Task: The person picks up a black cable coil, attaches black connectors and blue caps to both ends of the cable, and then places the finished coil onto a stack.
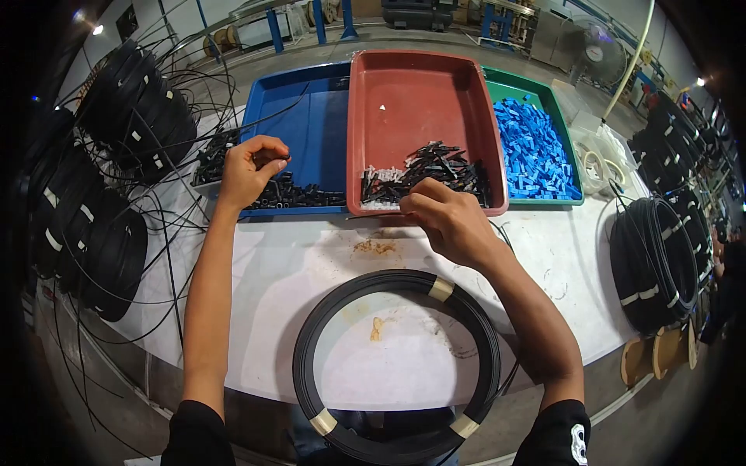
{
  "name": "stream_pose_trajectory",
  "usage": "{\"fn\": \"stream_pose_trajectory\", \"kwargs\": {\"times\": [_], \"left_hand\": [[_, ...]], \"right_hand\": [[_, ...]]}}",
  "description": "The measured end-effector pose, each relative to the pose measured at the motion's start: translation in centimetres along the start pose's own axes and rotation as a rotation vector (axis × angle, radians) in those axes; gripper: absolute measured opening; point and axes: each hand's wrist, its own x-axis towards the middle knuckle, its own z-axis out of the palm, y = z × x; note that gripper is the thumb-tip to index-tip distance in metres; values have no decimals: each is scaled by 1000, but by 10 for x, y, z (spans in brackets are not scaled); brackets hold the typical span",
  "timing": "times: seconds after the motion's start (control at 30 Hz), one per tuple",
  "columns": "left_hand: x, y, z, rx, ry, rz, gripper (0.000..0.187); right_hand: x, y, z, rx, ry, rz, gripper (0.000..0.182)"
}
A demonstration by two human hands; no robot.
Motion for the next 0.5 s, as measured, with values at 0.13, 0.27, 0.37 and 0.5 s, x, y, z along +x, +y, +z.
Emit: {"fn": "stream_pose_trajectory", "kwargs": {"times": [0.13, 0.27, 0.37, 0.5], "left_hand": [[-1, -1, 0, 23, 7, 76, 20], [-2, -4, 3, 17, -12, 61, 30], [-1, 22, 14, -221, -9, 64, 48], [-1, 44, 29, -333, -16, 141, 59]], "right_hand": [[-1, 1, 0, 23, 62, 10, 14], [0, -2, 0, 43, 132, 20, 17], [2, -10, -8, 36, 157, 28, 22], [5, -11, -14, 118, 217, 5, 21]]}}
